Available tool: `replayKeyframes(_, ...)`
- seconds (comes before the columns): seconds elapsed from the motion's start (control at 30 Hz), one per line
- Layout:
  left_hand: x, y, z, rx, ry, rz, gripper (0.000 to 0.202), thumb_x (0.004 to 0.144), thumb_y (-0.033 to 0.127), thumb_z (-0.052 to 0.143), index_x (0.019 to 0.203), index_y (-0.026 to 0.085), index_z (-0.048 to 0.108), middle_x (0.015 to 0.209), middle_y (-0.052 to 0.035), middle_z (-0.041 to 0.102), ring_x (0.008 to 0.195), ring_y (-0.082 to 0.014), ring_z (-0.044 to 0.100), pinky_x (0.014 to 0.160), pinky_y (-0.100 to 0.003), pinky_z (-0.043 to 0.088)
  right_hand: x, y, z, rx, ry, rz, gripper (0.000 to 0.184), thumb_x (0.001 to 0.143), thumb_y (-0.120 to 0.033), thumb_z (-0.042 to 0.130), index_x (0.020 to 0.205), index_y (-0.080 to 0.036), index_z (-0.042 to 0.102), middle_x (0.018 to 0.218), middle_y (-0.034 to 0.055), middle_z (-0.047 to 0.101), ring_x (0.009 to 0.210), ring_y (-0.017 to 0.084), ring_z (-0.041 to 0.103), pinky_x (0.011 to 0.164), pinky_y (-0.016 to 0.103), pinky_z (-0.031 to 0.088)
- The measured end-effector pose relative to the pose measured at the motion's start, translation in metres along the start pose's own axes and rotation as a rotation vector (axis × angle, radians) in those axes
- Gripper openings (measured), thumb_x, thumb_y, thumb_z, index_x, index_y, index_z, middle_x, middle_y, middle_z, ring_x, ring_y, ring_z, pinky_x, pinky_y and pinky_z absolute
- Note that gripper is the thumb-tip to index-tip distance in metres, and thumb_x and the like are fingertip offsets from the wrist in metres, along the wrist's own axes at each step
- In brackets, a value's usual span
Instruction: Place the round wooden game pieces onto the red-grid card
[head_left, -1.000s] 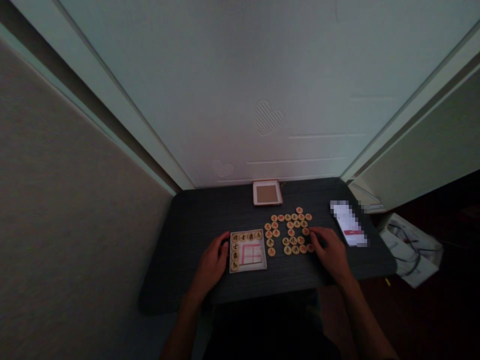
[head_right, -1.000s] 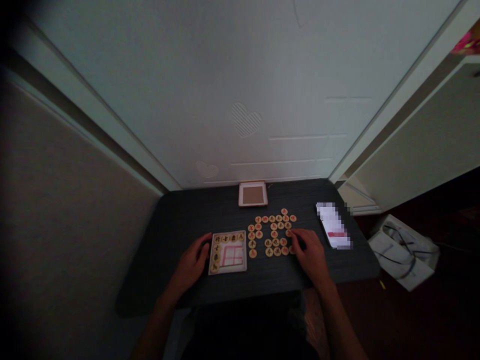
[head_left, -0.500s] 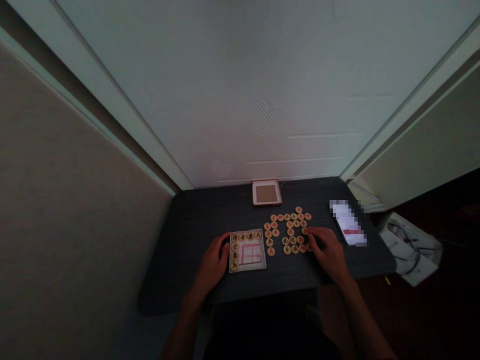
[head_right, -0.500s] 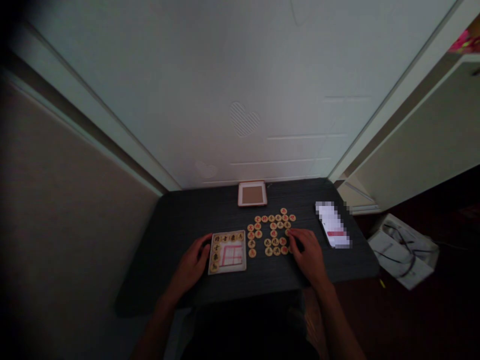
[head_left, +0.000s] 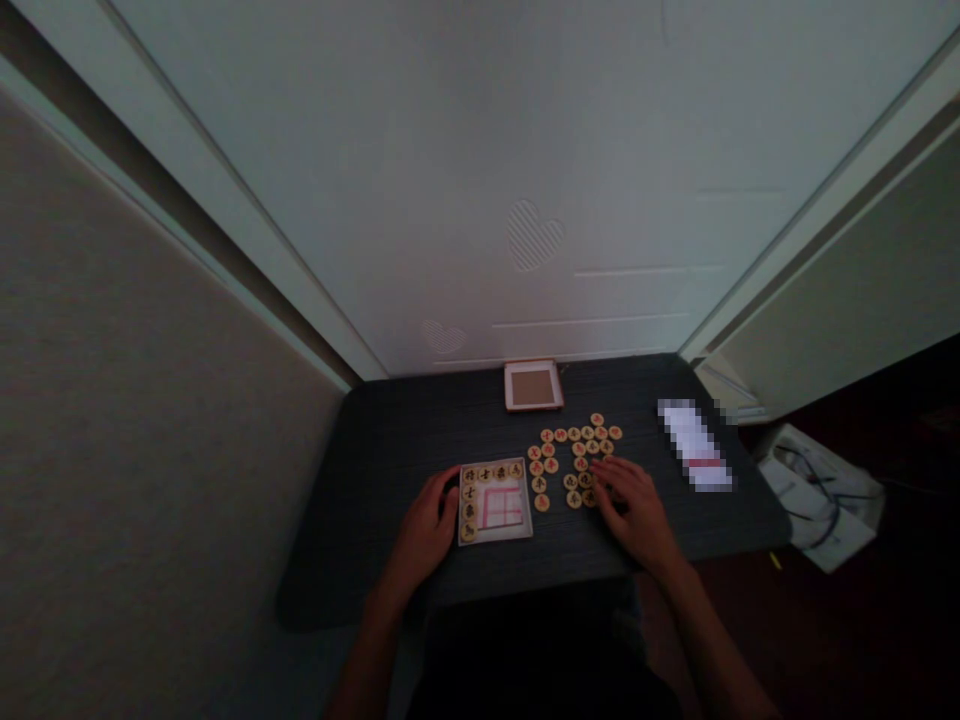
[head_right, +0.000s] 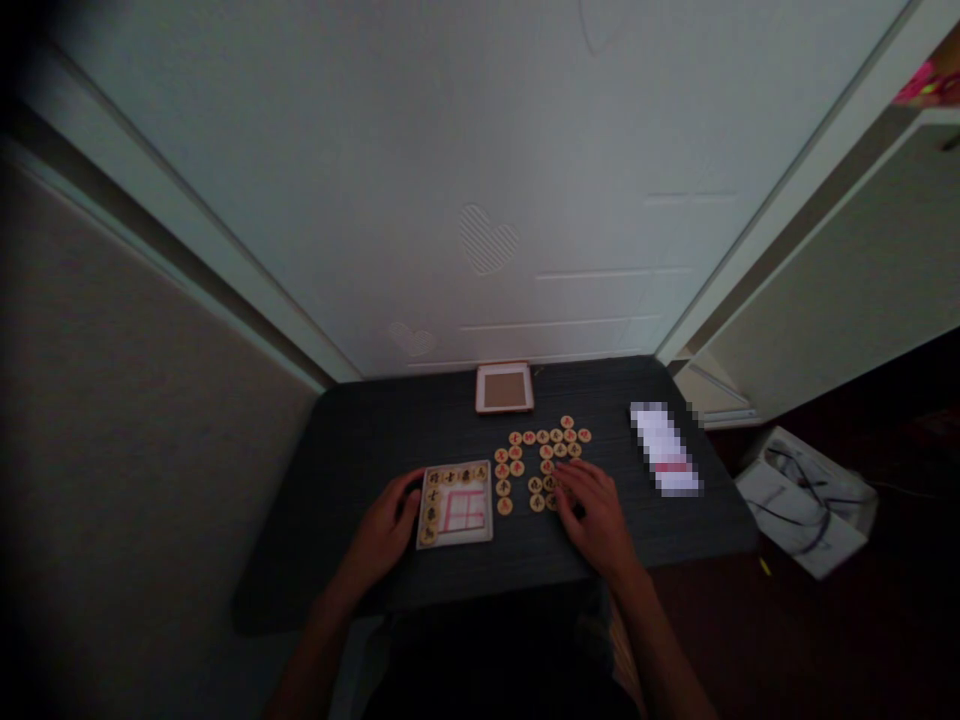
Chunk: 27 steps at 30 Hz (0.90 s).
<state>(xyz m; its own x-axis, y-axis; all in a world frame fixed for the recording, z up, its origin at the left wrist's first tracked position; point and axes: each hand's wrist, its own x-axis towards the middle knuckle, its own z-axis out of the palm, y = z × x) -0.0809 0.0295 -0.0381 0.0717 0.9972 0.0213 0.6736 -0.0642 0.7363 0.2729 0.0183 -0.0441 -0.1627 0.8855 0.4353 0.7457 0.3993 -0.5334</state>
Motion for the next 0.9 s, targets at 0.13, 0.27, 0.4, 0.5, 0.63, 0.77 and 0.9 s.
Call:
replayKeyframes(0.13, 0.001, 0.001, 0.0, 0.015, -0.009, -0.007, 0.038, 0.101, 0.034, 0.041, 0.135, 0.022, 0.055, 0.134, -0.0093, 0.063, 0.124, -0.0243, 0.059, 0.11, -0.043, 0.044, -0.002, -0.009, 0.007, -0.016, -0.037, -0.045, 0.034, 0.095, -0.026, 0.06, 0.128, -0.027, 0.065, 0.126, 0.0058, 0.071, 0.125, 0.029, 0.058, 0.105, 0.053, 0.045)
replayKeyframes(0.27, 0.002, 0.0, 0.001, 0.013, -0.01, -0.004, 0.038, 0.101, 0.033, 0.041, 0.135, 0.021, 0.055, 0.133, -0.01, 0.063, 0.124, -0.0243, 0.059, 0.11, -0.043, 0.044, -0.001, -0.023, 0.016, -0.003, -0.092, -0.123, 0.035, 0.095, -0.022, 0.059, 0.129, -0.026, 0.064, 0.125, 0.0057, 0.071, 0.124, 0.028, 0.058, 0.103, 0.051, 0.046)
replayKeyframes(0.4, 0.001, -0.004, 0.002, 0.004, -0.009, 0.001, 0.038, 0.102, 0.034, 0.041, 0.135, 0.022, 0.054, 0.135, -0.0096, 0.062, 0.125, -0.0243, 0.059, 0.11, -0.043, 0.044, 0.004, -0.039, 0.023, 0.0, -0.148, -0.162, 0.036, 0.094, -0.021, 0.06, 0.13, -0.027, 0.063, 0.125, 0.0049, 0.071, 0.123, 0.028, 0.058, 0.104, 0.052, 0.044)
replayKeyframes(0.5, 0.0, -0.004, 0.003, 0.004, -0.012, -0.003, 0.038, 0.102, 0.033, 0.04, 0.135, 0.022, 0.054, 0.135, -0.0094, 0.061, 0.124, -0.0239, 0.058, 0.11, -0.043, 0.043, 0.009, -0.048, 0.027, 0.008, -0.167, -0.161, 0.036, 0.095, -0.02, 0.059, 0.13, -0.027, 0.062, 0.126, 0.0047, 0.071, 0.123, 0.027, 0.058, 0.104, 0.05, 0.044)
replayKeyframes(0.63, -0.001, -0.002, 0.002, -0.003, -0.014, 0.005, 0.038, 0.101, 0.034, 0.043, 0.135, 0.022, 0.054, 0.132, -0.0095, 0.063, 0.116, -0.0232, 0.063, 0.104, -0.041, 0.048, 0.012, -0.054, 0.031, -0.008, -0.171, -0.164, 0.034, 0.096, -0.022, 0.059, 0.129, -0.028, 0.063, 0.126, 0.0044, 0.071, 0.123, 0.027, 0.058, 0.104, 0.05, 0.043)
replayKeyframes(0.77, -0.002, 0.001, 0.001, -0.009, -0.02, -0.007, 0.041, 0.1, 0.036, 0.046, 0.138, 0.023, 0.052, 0.129, -0.0095, 0.064, 0.099, -0.0212, 0.067, 0.095, -0.04, 0.053, 0.011, -0.054, 0.034, -0.027, -0.212, -0.173, 0.034, 0.097, -0.025, 0.059, 0.131, -0.027, 0.063, 0.127, 0.0053, 0.07, 0.124, 0.028, 0.057, 0.106, 0.052, 0.04)
replayKeyframes(0.9, -0.003, 0.003, 0.0, -0.006, -0.017, -0.022, 0.042, 0.099, 0.037, 0.047, 0.139, 0.023, 0.052, 0.125, -0.0092, 0.065, 0.093, -0.0204, 0.068, 0.091, -0.039, 0.054, 0.008, -0.052, 0.033, -0.036, -0.224, -0.176, 0.035, 0.097, -0.031, 0.06, 0.132, -0.027, 0.062, 0.127, 0.0066, 0.07, 0.125, 0.029, 0.057, 0.106, 0.053, 0.04)
